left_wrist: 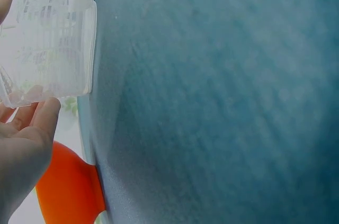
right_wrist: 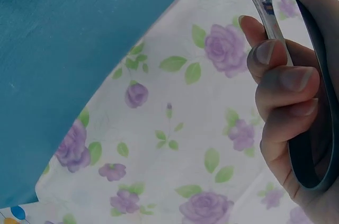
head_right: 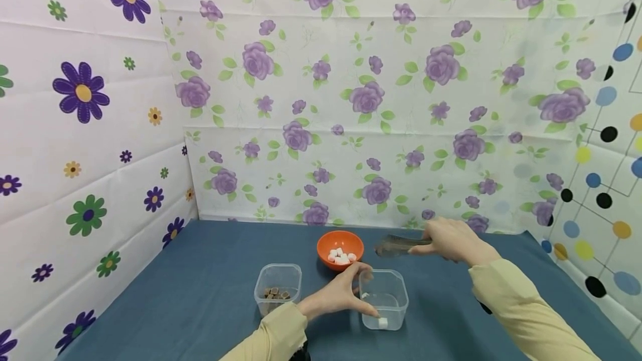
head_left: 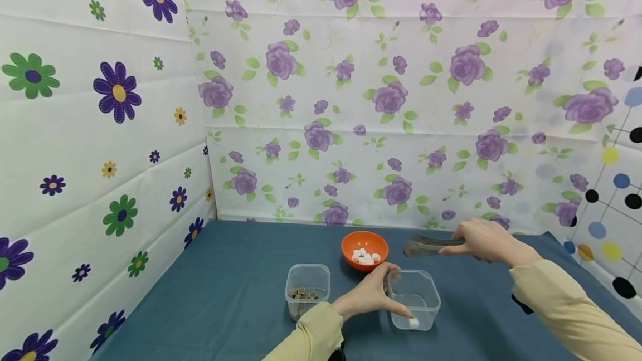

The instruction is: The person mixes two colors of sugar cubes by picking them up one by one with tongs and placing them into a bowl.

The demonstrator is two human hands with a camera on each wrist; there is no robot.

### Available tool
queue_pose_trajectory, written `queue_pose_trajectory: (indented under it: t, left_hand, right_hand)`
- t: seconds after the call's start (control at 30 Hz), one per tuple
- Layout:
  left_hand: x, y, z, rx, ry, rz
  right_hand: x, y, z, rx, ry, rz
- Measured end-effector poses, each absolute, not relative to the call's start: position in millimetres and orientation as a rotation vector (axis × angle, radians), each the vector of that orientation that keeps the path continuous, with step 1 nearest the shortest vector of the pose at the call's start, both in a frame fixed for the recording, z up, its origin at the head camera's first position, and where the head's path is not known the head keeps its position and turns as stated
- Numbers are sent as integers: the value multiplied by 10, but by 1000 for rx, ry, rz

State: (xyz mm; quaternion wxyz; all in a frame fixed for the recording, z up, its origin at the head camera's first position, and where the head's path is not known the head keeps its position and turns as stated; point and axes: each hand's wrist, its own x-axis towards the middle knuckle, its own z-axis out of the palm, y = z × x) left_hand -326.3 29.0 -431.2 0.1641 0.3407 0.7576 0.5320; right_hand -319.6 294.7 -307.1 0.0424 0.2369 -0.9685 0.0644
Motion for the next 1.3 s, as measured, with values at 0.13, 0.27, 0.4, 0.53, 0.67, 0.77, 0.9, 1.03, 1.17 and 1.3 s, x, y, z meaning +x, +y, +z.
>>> queue_pose_trajectory:
  t: [0.13,0.27,0.4,0.53,0.67,0.77,0.9,1.03,1.17,1.3]
  left_hand:
    - [-3268,291,-4317,976,2153,1517]
    - [-3278,292,-4320,999,2157,1510]
    - [-3286,290,-4321,1013,2166,1504]
    - [-3291,292,-4320,1011,2178,1497]
    - [-3285,296,-4323,1008,2187,1490]
    - [-3277,295,-4320,1003,2188,1493]
    - [-3272,291,-4307,1000,2187,1497]
    - [-3273,290,-4297,1008,2187,1496]
    - [-3272,290,-4303,1005,2173,1503]
    - [-3273,293,-4312,995,2171,1507]
  right_hand:
    - [-3100,2946,-3003,732,-2955,149]
    - [-2998,2914,-2926,745,-2953,120]
    - [-2906,2856,-2864,779,-2988,111]
    - [-2848,2783,-2837,779,-3057,156]
    - [-2825,2719,-2865,788,-3100,157]
    - [-2824,2683,-2897,817,-3115,118]
    - [-2846,2630,-2936,818,-3171,95]
    - [-2883,2558,-2966,756,-3262,87]
    - [-2907,2492,-2998,696,-3348,123]
    - [-2910,2450,-3033,679,-3384,133]
